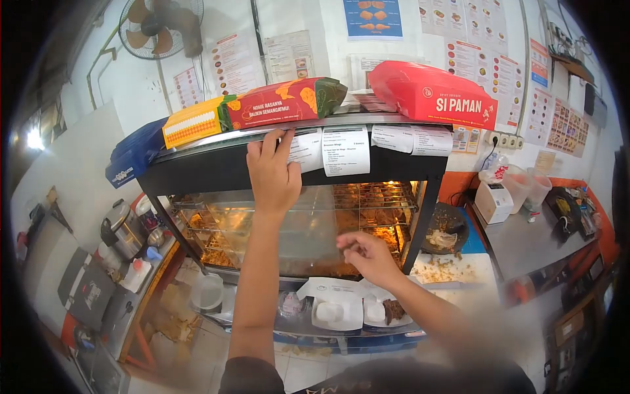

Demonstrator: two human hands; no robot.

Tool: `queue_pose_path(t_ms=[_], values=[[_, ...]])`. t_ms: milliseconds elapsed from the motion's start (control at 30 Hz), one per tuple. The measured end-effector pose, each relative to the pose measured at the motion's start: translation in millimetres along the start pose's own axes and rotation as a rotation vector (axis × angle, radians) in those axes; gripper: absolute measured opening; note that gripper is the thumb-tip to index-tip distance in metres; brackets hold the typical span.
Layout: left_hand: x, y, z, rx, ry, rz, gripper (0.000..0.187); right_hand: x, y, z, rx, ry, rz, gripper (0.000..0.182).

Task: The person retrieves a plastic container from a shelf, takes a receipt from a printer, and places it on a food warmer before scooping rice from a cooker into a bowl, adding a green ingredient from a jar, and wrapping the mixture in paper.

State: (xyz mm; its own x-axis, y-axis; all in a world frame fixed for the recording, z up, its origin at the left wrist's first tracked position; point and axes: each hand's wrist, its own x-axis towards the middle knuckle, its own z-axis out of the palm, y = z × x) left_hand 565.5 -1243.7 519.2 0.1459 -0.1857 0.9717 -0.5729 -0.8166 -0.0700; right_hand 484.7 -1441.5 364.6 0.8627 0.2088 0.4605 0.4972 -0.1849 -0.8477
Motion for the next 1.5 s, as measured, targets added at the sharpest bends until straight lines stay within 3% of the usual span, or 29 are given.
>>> queue_pose_path(t_ms=[133, 333, 433, 500, 667, 767, 967, 1100, 1200, 1267, 1333, 1400, 1500], values=[[2, -5, -4, -0.169, -0.016, -0.039, 0.049, -39, 34, -7, 0.064, 0.017, 0.116, 0.026], [34, -28, -40, -0.294, 0.301, -0.010, 0.037, -125, 79, -42, 0.126, 0.122, 0.470, 0.025], [87, -35, -51, -0.354, 0.134, -0.028, 0.030, -158, 101, -60, 0.243, 0.232, 0.595, 0.026], [126, -39, -39, -0.326, 0.053, -0.071, 0.028, -166, 95, -65, 0.164, 0.302, 0.610, 0.026], [187, -85, -2, -0.174, -0.320, -0.173, 0.037, -181, 96, -76, 0.174, 0.398, 0.599, 0.026], [190, -83, 9, -0.392, -0.896, -0.354, 0.044, -192, 104, -81, 0.168, 0.436, 0.638, 0.026], [203, -63, 22, -0.220, -0.817, -0.196, 0.054, -205, 112, -93, 0.101, 0.475, 0.679, 0.028], [217, -68, 52, -0.279, -1.088, -0.393, 0.046, -202, 116, -94, 0.126, 0.488, 0.667, 0.027], [228, -104, 49, -0.309, -0.997, -0.423, 0.048, -205, 120, -90, 0.166, 0.501, 0.665, 0.027], [247, -195, 65, 0.362, -0.912, -0.160, 0.052, -211, 125, -89, 0.192, 0.505, 0.652, 0.026], [216, -229, 41, 0.469, -0.865, -0.306, 0.055, -217, 118, -90, 0.194, 0.542, 0.657, 0.026], [203, -235, 26, 0.271, -0.992, -0.641, 0.052, -230, 124, -92, 0.165, 0.579, 0.667, 0.026], [183, -268, 45, 0.053, -0.901, -0.638, 0.039, -247, 145, -101, 0.183, 0.621, 0.682, 0.026]])
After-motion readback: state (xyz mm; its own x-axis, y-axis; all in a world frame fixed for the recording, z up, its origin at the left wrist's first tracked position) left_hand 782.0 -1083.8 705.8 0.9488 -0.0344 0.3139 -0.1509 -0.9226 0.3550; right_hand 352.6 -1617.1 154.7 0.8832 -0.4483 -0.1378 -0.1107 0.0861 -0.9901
